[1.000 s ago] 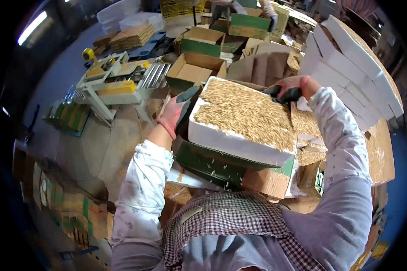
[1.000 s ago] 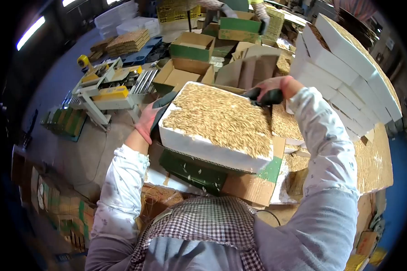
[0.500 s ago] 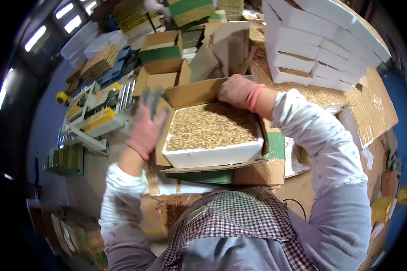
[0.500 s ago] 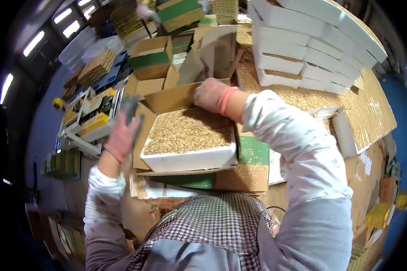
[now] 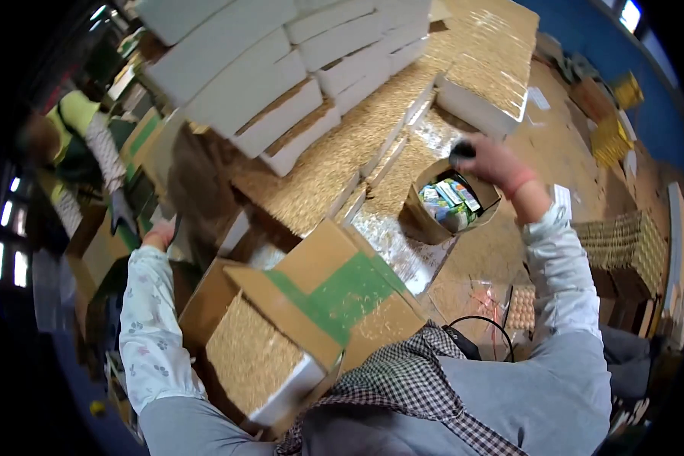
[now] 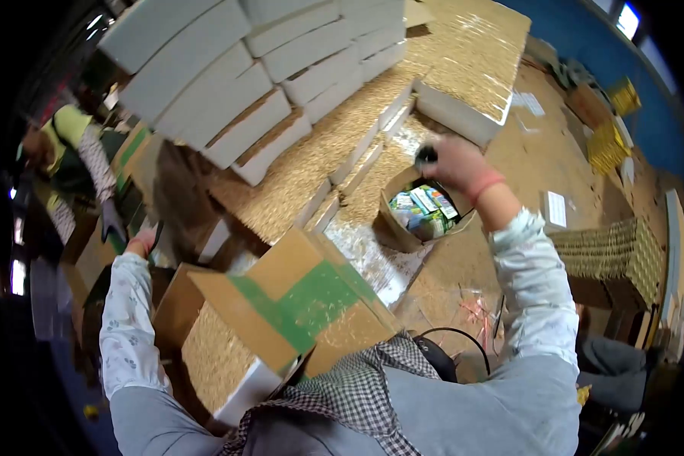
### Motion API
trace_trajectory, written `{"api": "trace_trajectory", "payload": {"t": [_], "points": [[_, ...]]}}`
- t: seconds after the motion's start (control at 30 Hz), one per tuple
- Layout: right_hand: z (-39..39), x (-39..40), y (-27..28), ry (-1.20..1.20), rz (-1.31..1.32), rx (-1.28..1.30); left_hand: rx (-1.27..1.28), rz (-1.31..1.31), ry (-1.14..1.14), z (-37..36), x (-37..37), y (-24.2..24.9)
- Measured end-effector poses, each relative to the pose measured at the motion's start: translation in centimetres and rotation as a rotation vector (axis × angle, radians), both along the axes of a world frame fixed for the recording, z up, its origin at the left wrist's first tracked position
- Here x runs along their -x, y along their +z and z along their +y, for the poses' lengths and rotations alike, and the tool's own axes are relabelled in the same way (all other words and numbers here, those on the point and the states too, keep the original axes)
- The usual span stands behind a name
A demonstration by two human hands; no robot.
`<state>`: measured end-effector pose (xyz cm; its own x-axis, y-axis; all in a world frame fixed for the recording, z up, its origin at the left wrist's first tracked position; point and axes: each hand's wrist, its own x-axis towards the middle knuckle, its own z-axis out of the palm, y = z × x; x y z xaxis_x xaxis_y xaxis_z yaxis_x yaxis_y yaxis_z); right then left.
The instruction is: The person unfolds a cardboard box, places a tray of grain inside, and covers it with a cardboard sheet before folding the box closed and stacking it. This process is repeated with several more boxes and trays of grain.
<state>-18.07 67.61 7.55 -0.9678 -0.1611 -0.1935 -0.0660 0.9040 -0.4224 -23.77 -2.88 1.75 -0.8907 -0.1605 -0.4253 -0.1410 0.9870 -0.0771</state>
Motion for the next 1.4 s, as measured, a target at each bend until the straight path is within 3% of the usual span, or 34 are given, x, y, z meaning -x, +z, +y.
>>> {"api": "trace_trajectory", "payload": {"t": [0.03, 0.1, 0.17, 0.2, 0.27, 0.33, 0.37, 0.4, 0.47, 0.5, 0.53, 0.57, 0.6, 0.63, 0.67, 0.7, 0.73, 0.77, 0.8, 0.83, 0.87, 0.93, 1.0, 1.03, 1.07, 1.1, 1.13, 1.2, 1.23, 1.27, 1.33, 1.4], "points": [[-0.2, -1.0, -1.3, -0.022, -0.077, -0.139, 0.082, -0.159, -0.006, 0.6, 0.6, -0.4], [-0.2, -2.4, -6.8, -0.111, -0.107, -0.381, 0.165, -0.244, 0.007, -5.6, 4.1, -8.9], [-0.3, -3.1, -11.9, -0.191, -0.098, -0.599, 0.192, 0.108, 0.051, -9.7, 4.4, -15.7], [0.3, -3.3, -15.6, -0.234, 0.013, -0.676, 0.182, 0.042, 0.043, -8.3, 3.6, -13.3], [-1.2, -3.2, -13.6, -0.201, -0.134, -0.582, 0.077, 0.213, 0.276, 0.1, -0.2, -3.5], [-0.8, -3.6, -11.7, -0.21, 0.027, -0.532, 0.123, 0.236, 0.148, -4.6, -0.4, -1.5], [0.5, -4.0, -12.2, -0.239, 0.18, -0.364, 0.123, 0.325, 0.136, -4.4, -1.9, 1.2], [2.1, -4.0, -12.5, -0.224, 0.192, -0.365, 0.122, 0.421, 0.124, -3.9, -3.2, 3.8], [4.4, -3.7, -12.4, -0.318, 0.037, 0.151, -1.102, 0.273, 0.458, -24.1, -1.0, -1.6], [4.1, -3.5, -11.6, -0.408, 0.052, -0.005, -0.722, 0.432, 0.362, -15.0, -5.8, 4.8], [4.8, -3.3, -11.7, -0.34, 0.214, -0.138, -0.313, 0.551, 0.33, -3.6, -11.2, 12.3], [4.2, -2.9, -9.6, -0.321, 0.162, -0.095, -0.044, 0.739, 0.213, -6.0, -13.4, 13.0], [4.1, -2.0, -9.1, -0.221, 0.325, -0.127, 0.017, 0.79, 0.268, -3.1, -17.0, 16.2], [2.5, -1.2, -7.9, -0.19, 0.394, 0.093, 0.128, 0.919, 0.315, 0.6, -21.1, 19.0], [-5.1, -4.9, 0.3, -0.158, 0.36, 0.14, 0.242, 1.039, 0.351, 4.0, -24.7, 21.2], [-9.6, -7.7, 2.8, -0.058, 0.394, 0.702, 0.245, 1.15, 0.265, 6.8, -28.2, 22.6], [-14.4, -11.3, 6.9, 0.258, 0.755, 0.557, 0.232, 1.251, 0.151, 9.3, -31.2, 23.3], [-17.6, -14.0, 7.9, 0.464, 0.899, 0.666, 0.337, 1.327, -0.067, 10.8, -33.6, 22.9], [-20.7, -15.2, 8.8, 0.857, 0.924, 0.651, 0.43, 1.395, -0.298, 12.4, -35.8, 22.3], [-23.3, -16.8, 10.1, 1.057, 0.786, 0.369, 0.398, 1.218, -0.468, 15.0, -37.4, 21.8], [-23.4, -16.6, 10.3, 1.062, 0.798, 0.367, 0.365, 1.038, -0.631, 17.5, -38.8, 21.4], [-24.3, -16.0, 11.0, 0.888, 0.786, -0.15, 0.154, 0.655, -0.702, 18.8, -41.2, 18.9], [-24.9, -17.1, 14.3, 0.681, 1.06, 0.106, 0.219, 0.53, -0.706, 20.5, -41.7, 16.0], [-25.7, -17.7, 14.9, 0.698, 1.059, 0.176, 0.129, 0.591, -0.678, 20.5, -41.6, 14.2], [-27.2, -17.6, 14.2, 0.878, 1.016, 0.275, 0.037, 0.645, -0.651, 20.1, -41.1, 12.9], [-28.7, -17.1, 12.7, 1.112, 0.93, 0.227, -0.037, 0.731, -0.739, 19.1, -40.2, 12.5], [-30.0, -16.8, 11.4, 1.338, 0.846, 0.174, -0.128, 0.549, -0.677, 18.8, -39.2, 13.6], [-30.8, -17.2, 10.7, 1.337, 0.623, -0.36, -0.395, 0.522, -0.517, 18.5, -39.8, 16.9], [-30.7, -16.9, 10.3, 1.389, 0.457, -0.291, -0.426, 0.478, -0.55, 17.0, -40.2, 16.9], [-30.6, -17.2, 11.1, 1.423, 0.353, -0.336, -0.222, 0.498, -0.647, 17.0, -40.8, 16.7], [-30.9, -16.6, 10.8, 1.463, 0.17, -0.447, -0.015, 0.326, -0.492, 20.0, -41.3, 15.7], [-32.4, -12.9, 8.5, 1.648, 0.056, -0.188, 0.112, 0.255, -0.477, 22.6, -39.7, 14.7]]}}
